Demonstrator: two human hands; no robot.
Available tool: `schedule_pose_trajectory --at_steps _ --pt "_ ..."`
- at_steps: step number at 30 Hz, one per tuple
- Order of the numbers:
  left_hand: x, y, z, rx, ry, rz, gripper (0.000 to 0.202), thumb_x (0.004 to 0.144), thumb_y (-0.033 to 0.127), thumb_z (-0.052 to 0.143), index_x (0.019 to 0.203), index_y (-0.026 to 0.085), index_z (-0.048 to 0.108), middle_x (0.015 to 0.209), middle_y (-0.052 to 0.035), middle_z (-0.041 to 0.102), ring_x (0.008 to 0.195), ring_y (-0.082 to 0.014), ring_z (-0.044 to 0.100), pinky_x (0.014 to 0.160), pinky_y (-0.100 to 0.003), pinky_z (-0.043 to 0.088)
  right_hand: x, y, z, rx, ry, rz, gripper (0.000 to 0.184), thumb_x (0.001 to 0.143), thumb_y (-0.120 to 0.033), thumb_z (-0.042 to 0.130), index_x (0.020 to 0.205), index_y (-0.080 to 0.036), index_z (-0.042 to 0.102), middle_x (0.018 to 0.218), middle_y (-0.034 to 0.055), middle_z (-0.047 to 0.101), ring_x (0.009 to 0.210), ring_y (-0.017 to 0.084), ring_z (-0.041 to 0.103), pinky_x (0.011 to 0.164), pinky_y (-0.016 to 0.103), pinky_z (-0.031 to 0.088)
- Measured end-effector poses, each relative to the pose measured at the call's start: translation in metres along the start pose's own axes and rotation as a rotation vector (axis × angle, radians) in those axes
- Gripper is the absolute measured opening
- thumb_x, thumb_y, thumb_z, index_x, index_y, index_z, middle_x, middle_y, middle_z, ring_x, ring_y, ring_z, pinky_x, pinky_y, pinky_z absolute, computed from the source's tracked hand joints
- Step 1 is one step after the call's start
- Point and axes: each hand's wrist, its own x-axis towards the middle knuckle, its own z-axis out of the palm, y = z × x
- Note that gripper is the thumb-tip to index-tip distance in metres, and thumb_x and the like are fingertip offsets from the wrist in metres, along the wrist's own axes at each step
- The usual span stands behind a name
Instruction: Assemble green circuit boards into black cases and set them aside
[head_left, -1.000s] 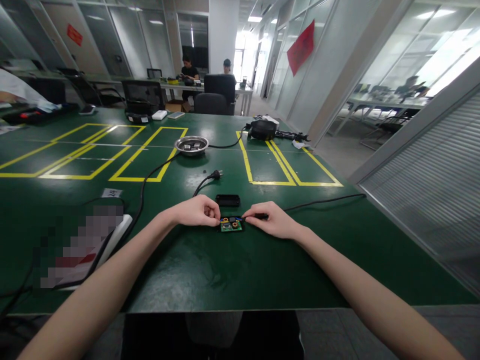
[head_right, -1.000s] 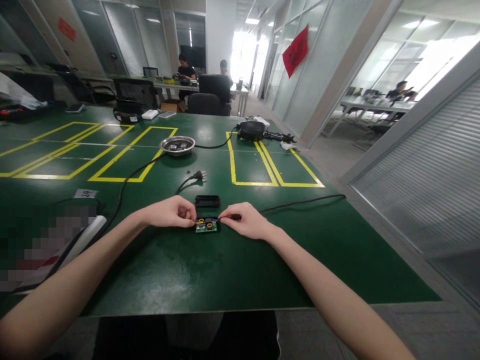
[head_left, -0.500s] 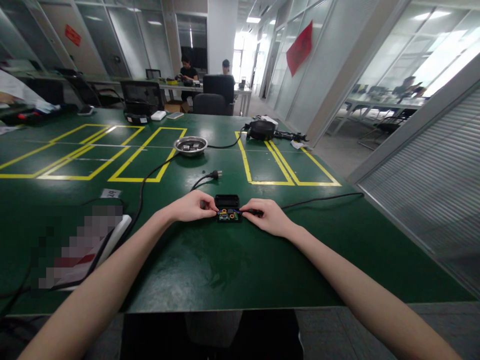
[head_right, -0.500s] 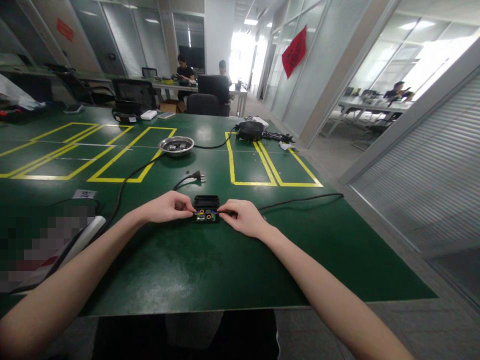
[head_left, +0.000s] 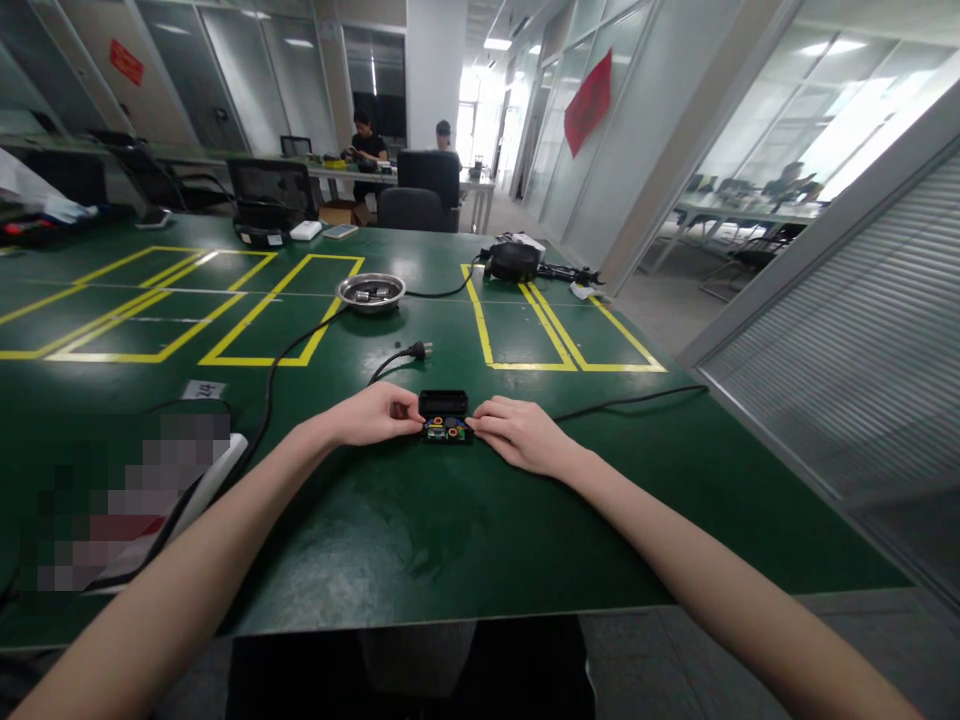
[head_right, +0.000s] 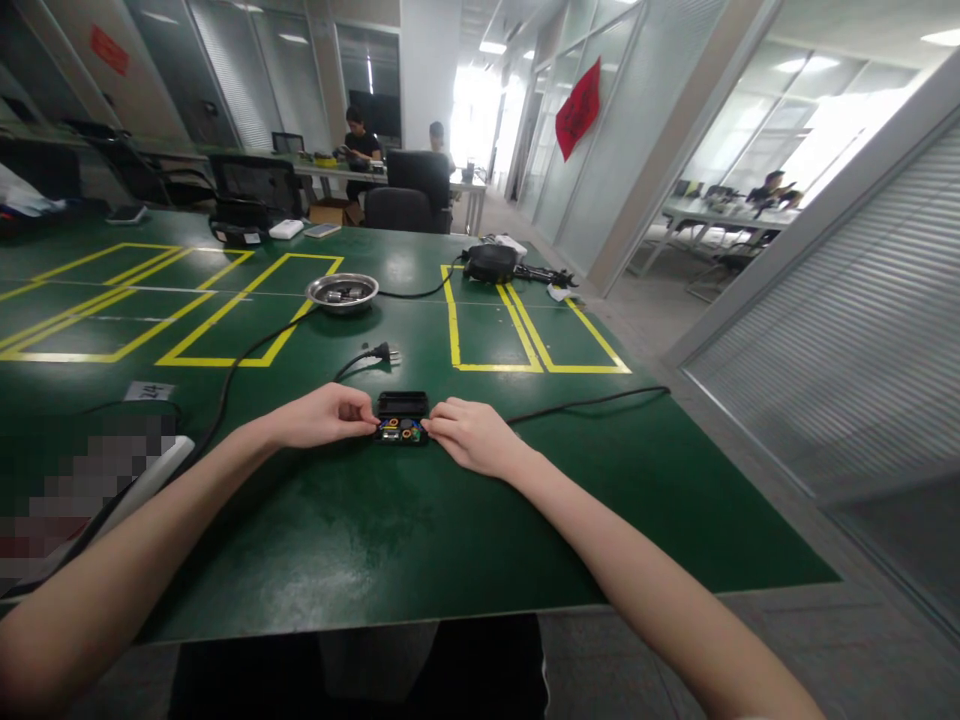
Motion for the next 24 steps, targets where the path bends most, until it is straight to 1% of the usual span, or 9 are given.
schedule_pose_trajectory --at_steps 2,4,7,9,11,12,16,20,24 --pt "-0.001 0.001 -0.005 0.024 0.000 0.008 0.025 0.079 0.040 0.070 0.076 0.015 0.072 0.076 -0.0016 0.072 0.069 -0.0141 0.060 0.064 -0.023 0.044 0.001 0.000 0.003 0.068 0.037 0.024 0.025 0.105 -0.024 0.049 0.100 -0.019 0.073 0.100 0.0097 0.073 0.089 0.021 0.066 0.077 0.034 0.055" --pt "-0.002 0.002 -0.009 0.035 0.004 -0.010 0.027 0.079 0.041 0.071 0.083 0.015 0.076 0.083 -0.0040 0.075 0.075 -0.0166 0.064 0.068 -0.025 0.048 0.002 0.001 0.007 0.166 0.103 0.101 0.023 0.103 -0.025 0.052 0.100 -0.020 0.074 0.101 0.0090 0.072 0.092 0.021 0.067 0.082 0.034 0.056" --pt "-0.002 0.004 -0.009 0.026 -0.021 -0.051 0.032 0.078 0.043 0.073 0.091 0.014 0.078 0.079 -0.0035 0.073 0.070 -0.0162 0.061 0.065 -0.025 0.046 0.006 0.003 0.013 0.252 0.189 0.258 0.023 0.100 -0.028 0.058 0.116 -0.020 0.073 0.115 0.0113 0.071 0.106 0.023 0.067 0.092 0.038 0.056" --pt "-0.001 0.005 -0.007 0.024 -0.018 -0.047 0.032 0.075 0.044 0.076 0.089 0.015 0.077 0.073 -0.0014 0.069 0.067 -0.0151 0.058 0.063 -0.025 0.045 0.009 0.004 0.017 0.250 0.175 0.305 0.041 0.096 -0.033 0.065 0.134 -0.019 0.066 0.132 0.0147 0.067 0.120 0.028 0.063 0.102 0.046 0.053" --pt "-0.001 0.005 -0.005 0.031 -0.011 -0.033 0.031 0.073 0.043 0.078 0.087 0.015 0.077 0.072 0.0000 0.067 0.067 -0.0146 0.056 0.064 -0.025 0.045 0.012 0.003 0.019 0.239 0.115 0.312 0.058 0.091 -0.040 0.072 0.144 -0.020 0.059 0.144 0.0156 0.062 0.128 0.032 0.058 0.107 0.053 0.049" --pt "0.000 0.005 -0.005 0.033 -0.015 -0.029 0.031 0.072 0.042 0.078 0.087 0.016 0.077 0.072 0.0004 0.066 0.067 -0.0144 0.055 0.065 -0.025 0.044 0.012 0.003 0.019 0.235 0.083 0.313 0.059 0.090 -0.042 0.073 0.144 -0.022 0.060 0.146 0.0147 0.061 0.130 0.032 0.057 0.108 0.055 0.048" --pt "-0.001 0.004 -0.009 0.032 -0.052 -0.026 0.029 0.074 0.040 0.077 0.090 0.016 0.078 0.072 0.0008 0.066 0.067 -0.0139 0.054 0.065 -0.025 0.044 0.014 -0.001 0.018 0.222 0.034 0.323 0.044 0.092 -0.046 0.073 0.130 -0.023 0.071 0.144 0.0137 0.063 0.127 0.032 0.060 0.105 0.055 0.049" --pt "-0.004 0.004 -0.015 0.012 -0.077 -0.043 0.031 0.075 0.039 0.077 0.094 0.015 0.080 0.074 -0.0009 0.069 0.069 -0.0148 0.058 0.064 -0.024 0.044 0.013 0.000 0.017 0.239 0.057 0.323 0.040 0.092 -0.044 0.073 0.123 -0.019 0.074 0.139 0.0154 0.066 0.125 0.032 0.062 0.103 0.053 0.051" --pt "-0.005 0.005 -0.018 -0.067 -0.080 -0.068 0.032 0.076 0.041 0.078 0.096 0.016 0.079 0.085 -0.0042 0.076 0.077 -0.0173 0.066 0.071 -0.026 0.050 0.011 0.003 0.019 0.273 0.113 0.351 0.024 0.096 -0.038 0.067 0.112 -0.022 0.077 0.131 0.0118 0.070 0.119 0.029 0.065 0.103 0.052 0.052"
